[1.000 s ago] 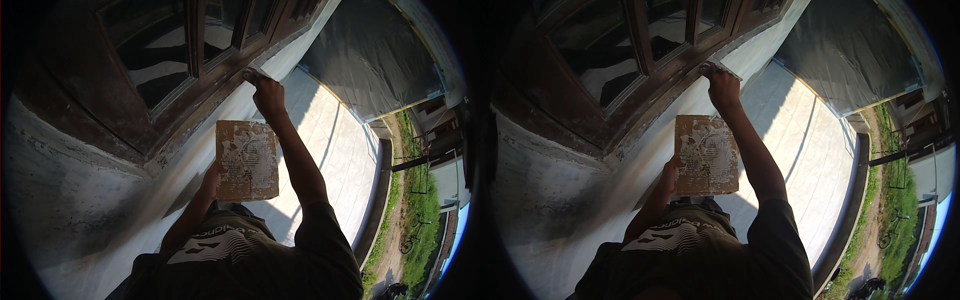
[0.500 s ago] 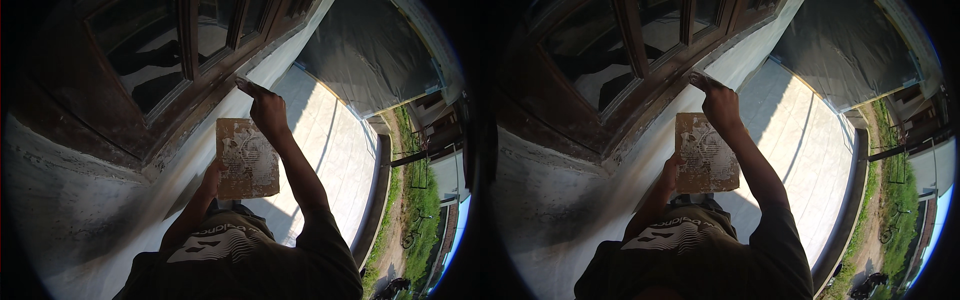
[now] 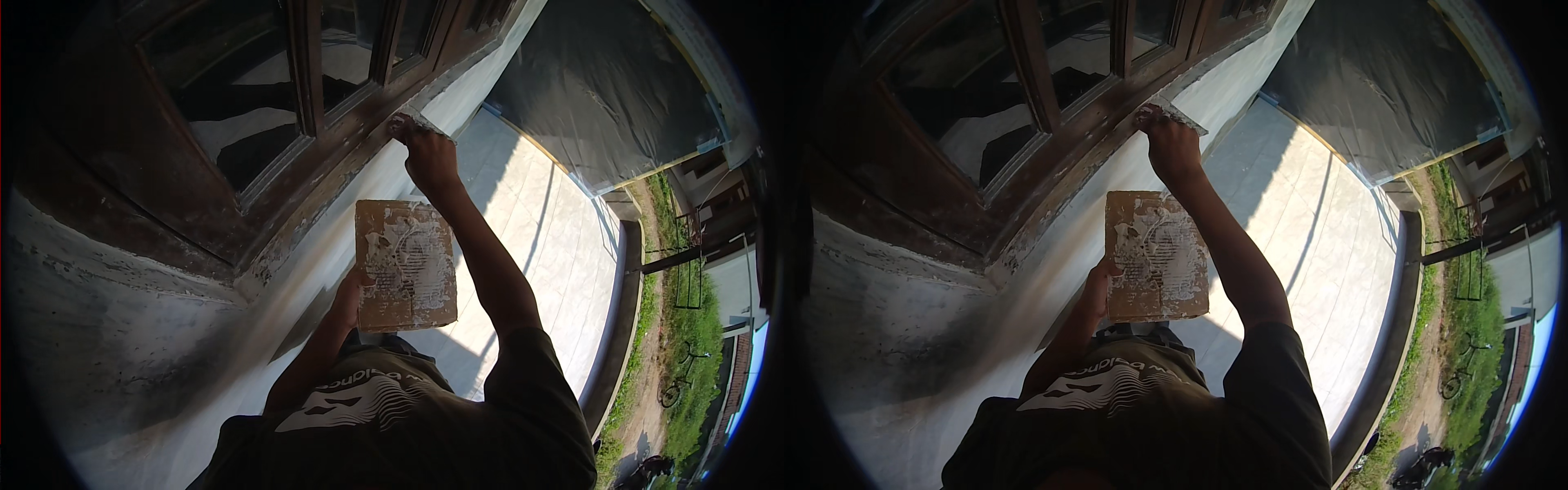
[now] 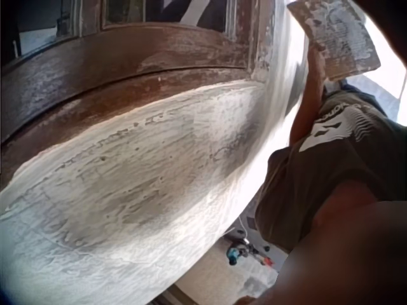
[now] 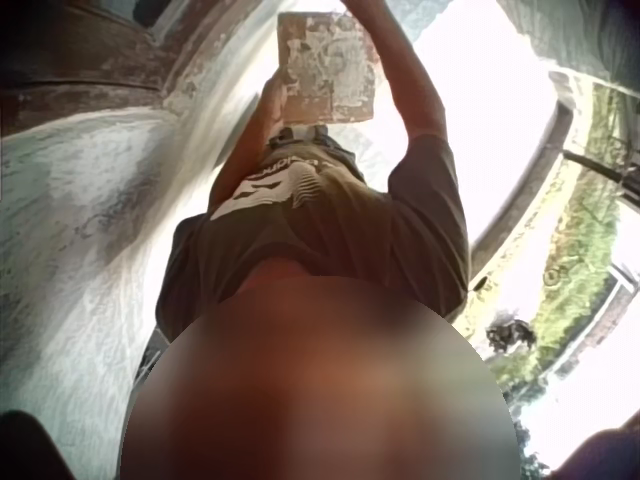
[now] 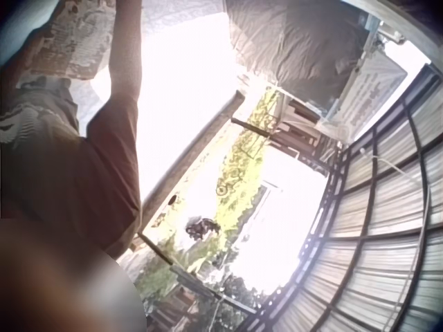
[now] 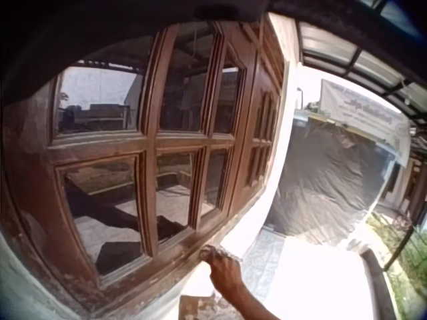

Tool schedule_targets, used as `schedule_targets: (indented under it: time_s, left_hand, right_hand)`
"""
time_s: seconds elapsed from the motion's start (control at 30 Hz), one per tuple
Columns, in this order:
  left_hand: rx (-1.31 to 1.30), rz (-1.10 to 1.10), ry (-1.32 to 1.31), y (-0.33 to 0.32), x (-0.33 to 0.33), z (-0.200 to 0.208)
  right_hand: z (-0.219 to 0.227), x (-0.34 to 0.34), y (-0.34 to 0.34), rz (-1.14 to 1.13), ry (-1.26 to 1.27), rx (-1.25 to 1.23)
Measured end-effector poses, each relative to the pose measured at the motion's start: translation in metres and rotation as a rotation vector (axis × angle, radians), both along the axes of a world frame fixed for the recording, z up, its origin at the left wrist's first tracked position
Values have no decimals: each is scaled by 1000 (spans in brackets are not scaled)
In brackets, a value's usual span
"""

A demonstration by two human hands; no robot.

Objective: Applying plaster or filler to the edge of a window frame using a trowel and a hawk.

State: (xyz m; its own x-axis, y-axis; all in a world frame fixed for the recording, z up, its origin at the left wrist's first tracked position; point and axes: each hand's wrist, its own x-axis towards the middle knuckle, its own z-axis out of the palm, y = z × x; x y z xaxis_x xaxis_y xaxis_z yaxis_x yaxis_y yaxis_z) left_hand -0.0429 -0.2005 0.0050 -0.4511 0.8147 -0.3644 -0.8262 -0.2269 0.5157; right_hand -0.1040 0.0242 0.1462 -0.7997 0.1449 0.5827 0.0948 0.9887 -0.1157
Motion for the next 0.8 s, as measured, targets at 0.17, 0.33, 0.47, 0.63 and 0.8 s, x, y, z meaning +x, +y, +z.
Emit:
schedule_targets:
  time_s: [0.17, 0.33, 0.47, 0.63, 0.8]
  left_hand:
    - [8, 26, 15, 3, -1, 2]
    - [16, 12, -26, 3, -4, -7]
    - [-10, -8, -26, 1, -6, -3]
    - [-3, 17, 18, 4, -1, -3]
    - [-31, 35, 19, -1, -1, -1]
  right_hand:
    - [7, 15, -10, 139, 89, 23]
    - [0, 38, -36, 106, -46, -32]
    - [17, 39, -15, 73, 56, -231]
    - [22, 6, 38, -39, 86, -129]
    - [10, -5, 34, -72, -75, -20]
